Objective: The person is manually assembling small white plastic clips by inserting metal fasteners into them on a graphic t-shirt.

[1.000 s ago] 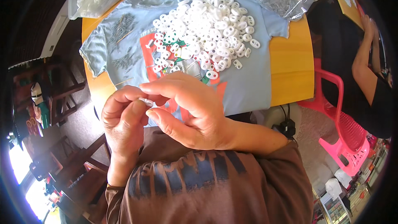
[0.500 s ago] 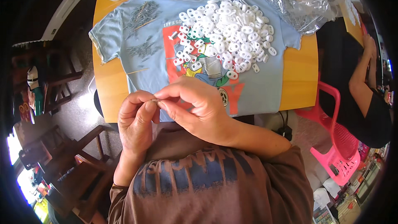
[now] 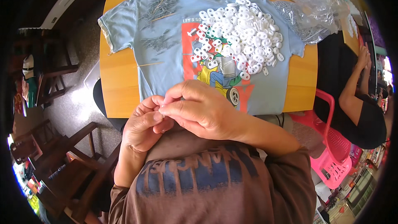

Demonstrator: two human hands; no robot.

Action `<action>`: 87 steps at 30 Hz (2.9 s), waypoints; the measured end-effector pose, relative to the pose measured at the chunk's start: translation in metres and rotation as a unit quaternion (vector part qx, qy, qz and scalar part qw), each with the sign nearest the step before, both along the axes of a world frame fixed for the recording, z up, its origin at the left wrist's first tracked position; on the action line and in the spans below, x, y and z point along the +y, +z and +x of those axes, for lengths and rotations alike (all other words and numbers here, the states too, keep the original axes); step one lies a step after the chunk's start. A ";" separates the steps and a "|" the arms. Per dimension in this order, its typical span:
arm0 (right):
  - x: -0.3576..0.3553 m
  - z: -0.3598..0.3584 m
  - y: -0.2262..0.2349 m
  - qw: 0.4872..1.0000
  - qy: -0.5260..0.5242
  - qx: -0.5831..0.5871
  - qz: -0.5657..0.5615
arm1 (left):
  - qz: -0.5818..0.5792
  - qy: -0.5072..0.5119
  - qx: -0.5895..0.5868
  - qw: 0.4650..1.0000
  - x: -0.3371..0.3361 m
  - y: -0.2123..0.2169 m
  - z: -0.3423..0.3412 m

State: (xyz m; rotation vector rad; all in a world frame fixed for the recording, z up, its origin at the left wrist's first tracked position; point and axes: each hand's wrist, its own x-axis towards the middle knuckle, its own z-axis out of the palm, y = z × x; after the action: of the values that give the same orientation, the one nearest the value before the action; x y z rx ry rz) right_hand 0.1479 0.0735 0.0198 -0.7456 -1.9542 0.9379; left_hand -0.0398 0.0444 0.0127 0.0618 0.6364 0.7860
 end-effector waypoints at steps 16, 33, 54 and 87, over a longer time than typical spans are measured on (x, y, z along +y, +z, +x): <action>0.081 -0.024 -0.013 0.952 -0.086 -0.283 0.081 | 0.068 0.037 0.067 0.995 -0.002 -0.006 -0.004; 0.042 -0.017 0.028 0.950 -0.018 -0.021 -0.311 | 0.119 0.131 0.105 0.979 0.003 0.013 -0.008; 0.016 -0.014 0.037 0.935 -0.005 0.158 -0.317 | 0.204 0.156 0.193 0.947 0.003 0.030 0.008; 0.018 -0.015 0.034 0.995 -0.055 0.010 -0.081 | 0.305 0.134 0.283 0.900 0.001 0.022 0.006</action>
State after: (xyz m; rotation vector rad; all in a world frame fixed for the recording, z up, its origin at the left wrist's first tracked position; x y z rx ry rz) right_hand 0.1332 0.0913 0.0537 -0.9235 -1.8163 1.0410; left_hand -0.0335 0.0455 0.0350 0.8177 0.9357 1.2328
